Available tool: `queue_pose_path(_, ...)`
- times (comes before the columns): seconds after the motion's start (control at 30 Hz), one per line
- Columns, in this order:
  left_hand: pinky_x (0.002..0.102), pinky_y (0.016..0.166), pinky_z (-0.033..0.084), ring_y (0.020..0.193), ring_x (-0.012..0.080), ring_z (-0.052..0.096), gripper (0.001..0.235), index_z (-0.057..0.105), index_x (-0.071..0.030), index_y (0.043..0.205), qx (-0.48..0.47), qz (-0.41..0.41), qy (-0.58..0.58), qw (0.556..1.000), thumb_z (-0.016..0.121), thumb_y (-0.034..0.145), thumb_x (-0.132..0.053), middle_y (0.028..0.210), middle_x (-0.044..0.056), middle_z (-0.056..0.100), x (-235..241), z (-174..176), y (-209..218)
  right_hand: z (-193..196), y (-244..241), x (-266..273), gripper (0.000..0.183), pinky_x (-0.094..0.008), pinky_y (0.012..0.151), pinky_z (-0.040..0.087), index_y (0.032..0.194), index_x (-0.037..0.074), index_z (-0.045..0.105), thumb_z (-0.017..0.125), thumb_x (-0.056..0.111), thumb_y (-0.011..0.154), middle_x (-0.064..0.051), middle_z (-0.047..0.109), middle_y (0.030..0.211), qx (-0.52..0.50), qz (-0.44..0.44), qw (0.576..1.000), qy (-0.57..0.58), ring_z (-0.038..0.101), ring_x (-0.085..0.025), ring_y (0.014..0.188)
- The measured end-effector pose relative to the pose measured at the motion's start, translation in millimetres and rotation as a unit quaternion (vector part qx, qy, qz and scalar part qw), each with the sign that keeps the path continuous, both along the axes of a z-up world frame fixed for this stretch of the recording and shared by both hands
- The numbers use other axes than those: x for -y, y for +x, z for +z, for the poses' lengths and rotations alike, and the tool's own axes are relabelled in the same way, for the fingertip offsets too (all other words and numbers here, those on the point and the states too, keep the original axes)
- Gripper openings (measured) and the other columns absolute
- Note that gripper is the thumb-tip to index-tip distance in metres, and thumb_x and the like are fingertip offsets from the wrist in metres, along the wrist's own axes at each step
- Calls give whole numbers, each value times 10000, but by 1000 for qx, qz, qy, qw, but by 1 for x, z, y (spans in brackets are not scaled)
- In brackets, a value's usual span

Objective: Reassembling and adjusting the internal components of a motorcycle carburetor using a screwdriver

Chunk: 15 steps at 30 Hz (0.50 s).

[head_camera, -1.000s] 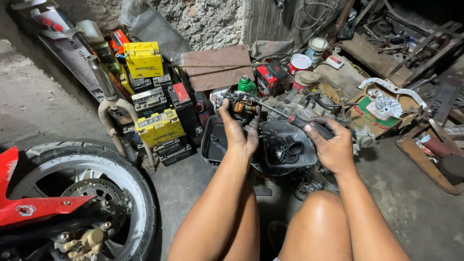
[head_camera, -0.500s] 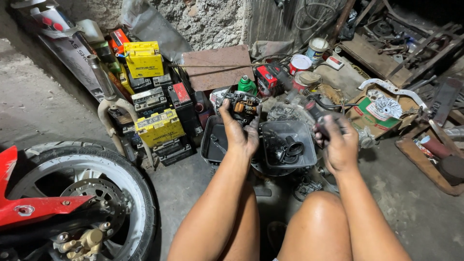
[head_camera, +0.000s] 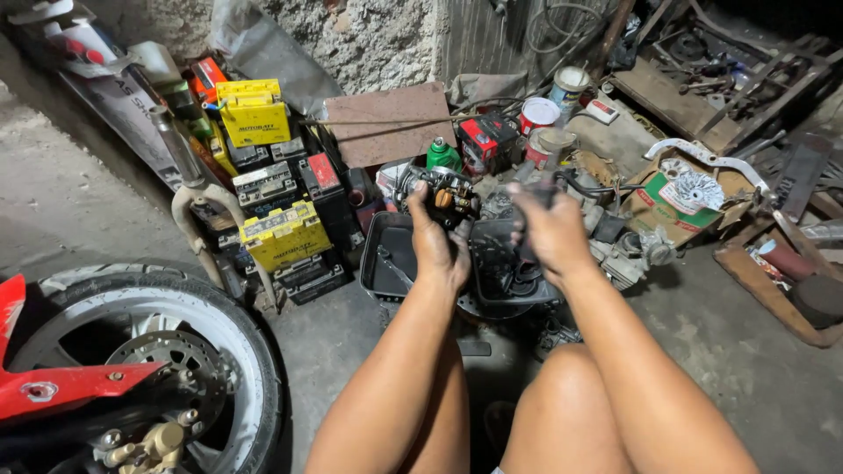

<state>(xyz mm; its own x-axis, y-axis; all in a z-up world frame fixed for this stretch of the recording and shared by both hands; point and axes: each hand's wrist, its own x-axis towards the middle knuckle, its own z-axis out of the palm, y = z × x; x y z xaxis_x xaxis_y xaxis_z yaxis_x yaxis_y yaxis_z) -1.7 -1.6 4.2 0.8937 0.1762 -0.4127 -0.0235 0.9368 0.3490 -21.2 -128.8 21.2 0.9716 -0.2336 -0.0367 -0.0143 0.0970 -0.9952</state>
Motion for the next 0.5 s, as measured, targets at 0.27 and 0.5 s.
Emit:
queue_pose_path(0.27, 419, 789, 633, 841, 234, 640, 484, 642, -53, 974, -36, 17, 51, 998, 808, 753, -450, 912, 109, 636, 2, 7, -8, -36, 54, 2, 290, -288, 419, 518, 713, 105, 724, 844, 317, 872, -77, 613, 509, 9, -10, 982, -187, 653, -164, 437)
queue_pose_path(0.5, 353, 760, 571, 860, 209, 580, 516, 641, -68, 1003, -66, -2, 59, 996, 799, 744, -486, 934, 88, 604, 8, 22, -15, -2, 44, -20, 236, -311, 577, 497, 689, 128, 739, 825, 302, 823, -61, 627, 525, 2, 0, 956, -294, 639, -195, 558)
